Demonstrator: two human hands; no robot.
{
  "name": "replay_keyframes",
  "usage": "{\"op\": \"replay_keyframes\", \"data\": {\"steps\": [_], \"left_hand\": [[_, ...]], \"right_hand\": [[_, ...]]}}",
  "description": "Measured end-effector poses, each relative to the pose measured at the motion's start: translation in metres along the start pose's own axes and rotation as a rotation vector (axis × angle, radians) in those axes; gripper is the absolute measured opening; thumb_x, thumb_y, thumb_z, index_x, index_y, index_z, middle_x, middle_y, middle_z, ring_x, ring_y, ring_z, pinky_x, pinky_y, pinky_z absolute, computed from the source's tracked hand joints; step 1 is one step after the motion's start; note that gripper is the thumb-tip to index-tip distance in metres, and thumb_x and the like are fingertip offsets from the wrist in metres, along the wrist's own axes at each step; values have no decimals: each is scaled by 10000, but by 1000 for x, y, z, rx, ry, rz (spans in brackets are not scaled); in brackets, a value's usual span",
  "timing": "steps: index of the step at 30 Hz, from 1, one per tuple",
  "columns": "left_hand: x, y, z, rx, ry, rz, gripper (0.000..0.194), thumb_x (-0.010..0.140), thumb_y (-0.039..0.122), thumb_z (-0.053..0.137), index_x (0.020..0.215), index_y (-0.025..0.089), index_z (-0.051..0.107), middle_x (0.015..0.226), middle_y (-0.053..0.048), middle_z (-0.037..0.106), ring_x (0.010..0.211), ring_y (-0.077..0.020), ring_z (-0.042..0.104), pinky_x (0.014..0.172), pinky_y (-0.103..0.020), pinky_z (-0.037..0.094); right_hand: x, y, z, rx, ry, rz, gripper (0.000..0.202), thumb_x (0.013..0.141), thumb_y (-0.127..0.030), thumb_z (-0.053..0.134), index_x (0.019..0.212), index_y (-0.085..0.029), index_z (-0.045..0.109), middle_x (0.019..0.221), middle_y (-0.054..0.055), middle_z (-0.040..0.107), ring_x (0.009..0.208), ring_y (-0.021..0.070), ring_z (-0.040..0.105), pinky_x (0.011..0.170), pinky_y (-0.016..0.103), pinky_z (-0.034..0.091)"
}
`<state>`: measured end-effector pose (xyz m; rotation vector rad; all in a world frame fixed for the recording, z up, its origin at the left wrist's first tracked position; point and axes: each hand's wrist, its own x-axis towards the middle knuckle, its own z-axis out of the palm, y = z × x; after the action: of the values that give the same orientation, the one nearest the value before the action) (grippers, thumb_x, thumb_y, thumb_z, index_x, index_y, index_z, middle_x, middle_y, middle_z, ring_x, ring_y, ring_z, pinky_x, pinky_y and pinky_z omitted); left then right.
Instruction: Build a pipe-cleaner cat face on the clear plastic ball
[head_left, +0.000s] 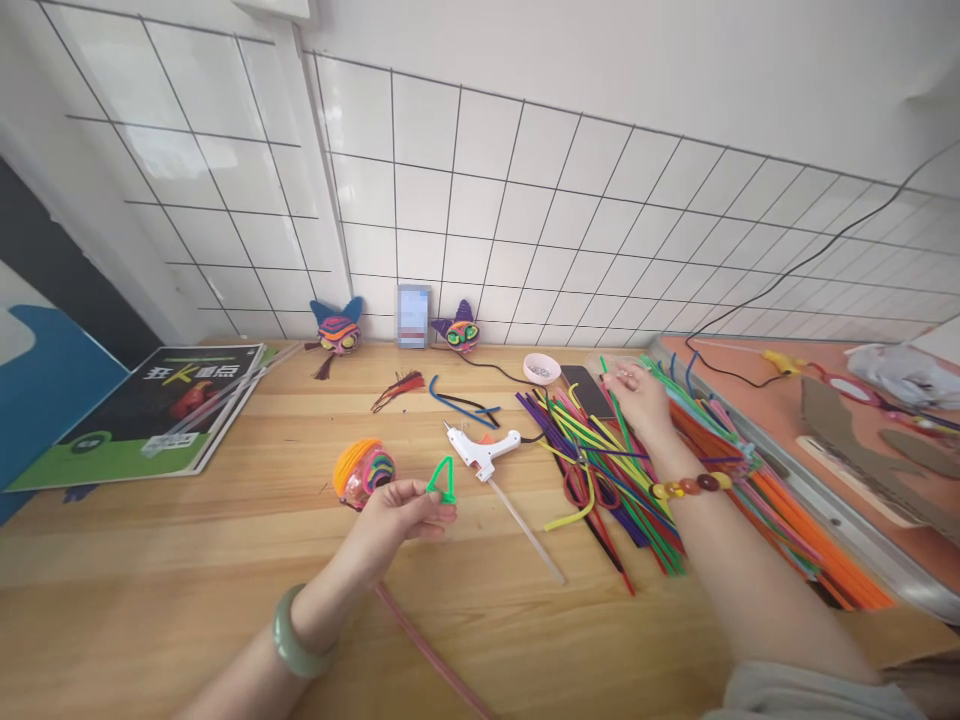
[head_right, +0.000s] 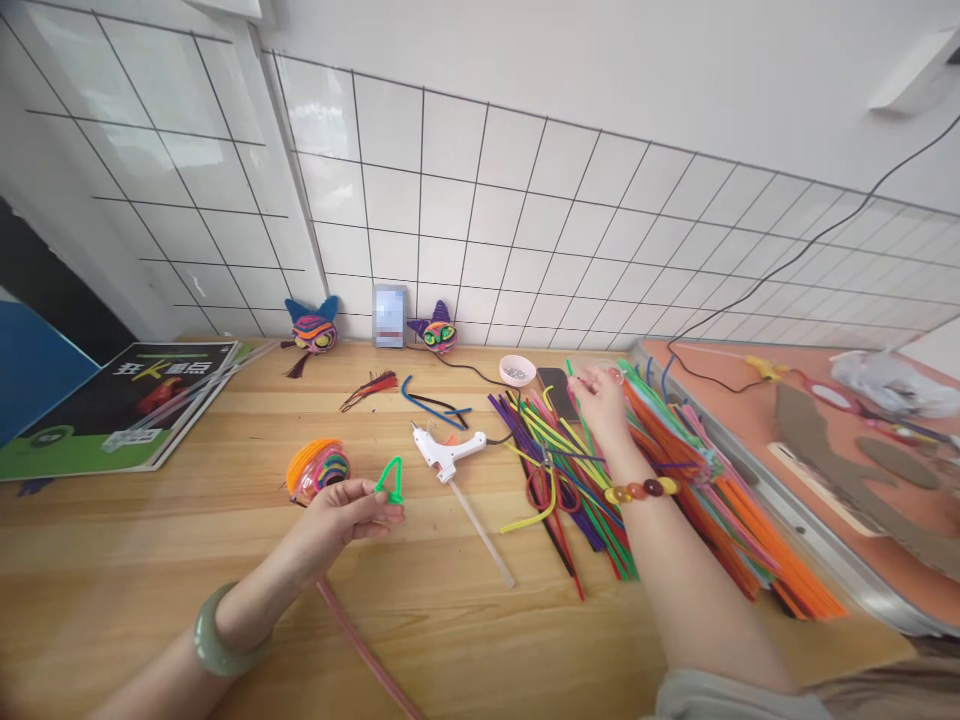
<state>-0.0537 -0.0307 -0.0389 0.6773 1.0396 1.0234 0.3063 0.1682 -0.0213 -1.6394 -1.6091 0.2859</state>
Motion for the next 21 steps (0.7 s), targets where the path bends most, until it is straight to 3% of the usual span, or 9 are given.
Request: {"op": "replay_keyframes", "data": {"steps": [2, 6, 10, 14, 16, 21], "left_hand": [[1, -1, -1, -18, -22, 5, 227, 675, 319, 728, 758, 124, 647, 754, -94, 747, 689, -174, 692, 637, -258, 540], [1, -1, -3, -36, -25, 15, 202, 704, 310, 706, 748, 124, 642, 759, -102, 746, 699, -183, 695, 651, -271, 541], [0, 1, -2, -54, -15, 17, 211, 709, 323, 697, 745, 122, 641, 745, -107, 742, 701, -194, 695, 647, -281, 543], [-1, 2, -1, -85, -1, 27, 218, 710, 335, 689, 751, 125, 645, 743, -102, 741, 714, -203, 696, 649, -288, 545], [-1, 3, 0, -89, 3, 33, 223, 704, 338, 691, 758, 125, 651, 742, -100, 740, 729, -212, 697, 651, -292, 545], [-1, 4, 1, -81, 18, 44, 256, 664, 341, 725, 770, 115, 666, 731, -103, 739, 732, -222, 697, 656, -297, 544]], "right_hand": [[1, -8, -7, 71, 25, -14, 478, 848, -344, 484, 1243, -76, 463, 996, 154, 660, 863, 210, 645, 748, 340, 517], [1, -21, -18, 149, -55, -41, 374, 729, -350, 629, 1024, -120, 637, 904, 112, 688, 757, 188, 644, 696, 311, 517], [-5, -33, -23, 175, -94, -51, 393, 779, -373, 547, 1068, -114, 610, 811, 82, 663, 630, 146, 602, 609, 283, 490], [-23, -54, -20, 172, -345, -82, 353, 733, -374, 606, 989, -139, 661, 626, 13, 624, 469, 100, 505, 471, 224, 417], [-34, -68, -18, 174, -445, -100, 339, 746, -387, 590, 976, -153, 675, 625, 7, 628, 500, 111, 522, 473, 220, 413], [-74, -111, -12, 176, -558, -174, 288, 795, -411, 560, 908, -192, 709, 837, 34, 689, 780, 188, 612, 681, 272, 464]]}}
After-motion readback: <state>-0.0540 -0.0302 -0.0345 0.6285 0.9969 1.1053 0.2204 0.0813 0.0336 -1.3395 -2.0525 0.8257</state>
